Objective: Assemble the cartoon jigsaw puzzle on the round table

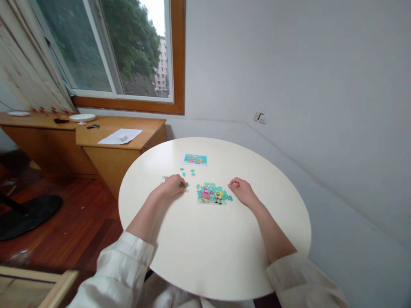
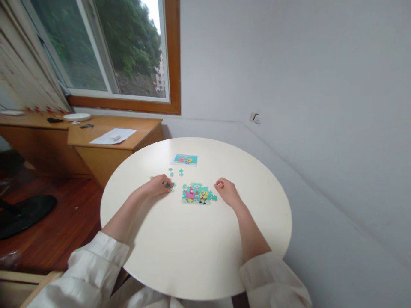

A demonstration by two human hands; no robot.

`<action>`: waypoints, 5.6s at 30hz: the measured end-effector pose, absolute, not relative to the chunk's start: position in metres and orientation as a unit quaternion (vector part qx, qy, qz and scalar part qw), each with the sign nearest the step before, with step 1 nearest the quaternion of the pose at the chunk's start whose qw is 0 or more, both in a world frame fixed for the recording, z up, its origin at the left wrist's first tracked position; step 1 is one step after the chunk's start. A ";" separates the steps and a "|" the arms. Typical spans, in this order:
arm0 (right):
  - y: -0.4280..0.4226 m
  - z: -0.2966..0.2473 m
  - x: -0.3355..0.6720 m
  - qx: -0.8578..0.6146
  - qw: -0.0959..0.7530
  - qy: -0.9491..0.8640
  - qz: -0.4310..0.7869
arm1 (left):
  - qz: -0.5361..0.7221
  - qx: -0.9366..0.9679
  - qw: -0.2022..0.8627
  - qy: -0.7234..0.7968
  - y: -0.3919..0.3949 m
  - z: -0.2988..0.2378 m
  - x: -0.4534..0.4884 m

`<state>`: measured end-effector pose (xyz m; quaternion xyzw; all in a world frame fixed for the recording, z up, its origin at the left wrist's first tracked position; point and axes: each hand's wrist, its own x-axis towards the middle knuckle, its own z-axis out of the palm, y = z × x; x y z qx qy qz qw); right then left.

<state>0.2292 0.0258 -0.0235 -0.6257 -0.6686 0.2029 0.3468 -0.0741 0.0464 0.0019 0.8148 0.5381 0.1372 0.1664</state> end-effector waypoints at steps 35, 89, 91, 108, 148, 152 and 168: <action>0.024 -0.025 0.227 -0.603 0.350 -0.678 0.233 | 0.111 0.821 0.208 0.520 0.039 0.006 -0.067; 0.006 0.004 0.221 -0.496 0.295 -0.649 0.497 | 0.282 0.849 0.241 0.377 0.019 -0.025 -0.016; 0.005 0.006 0.222 -0.495 0.288 -0.666 0.478 | 0.273 0.852 0.234 0.380 0.019 -0.025 -0.017; 0.003 0.007 0.226 -0.492 0.222 -0.704 0.462 | 0.271 0.862 0.242 0.352 0.020 -0.026 -0.018; 0.005 0.007 0.220 -0.503 0.150 -0.804 0.280 | 0.268 0.883 0.215 0.319 0.021 -0.028 -0.018; 0.005 0.006 0.221 -0.503 0.142 -0.807 0.275 | 0.269 0.882 0.215 0.321 0.021 -0.027 -0.018; 0.000 0.009 0.217 -0.522 0.164 -0.773 0.320 | 0.271 0.882 0.222 0.317 0.021 -0.027 -0.019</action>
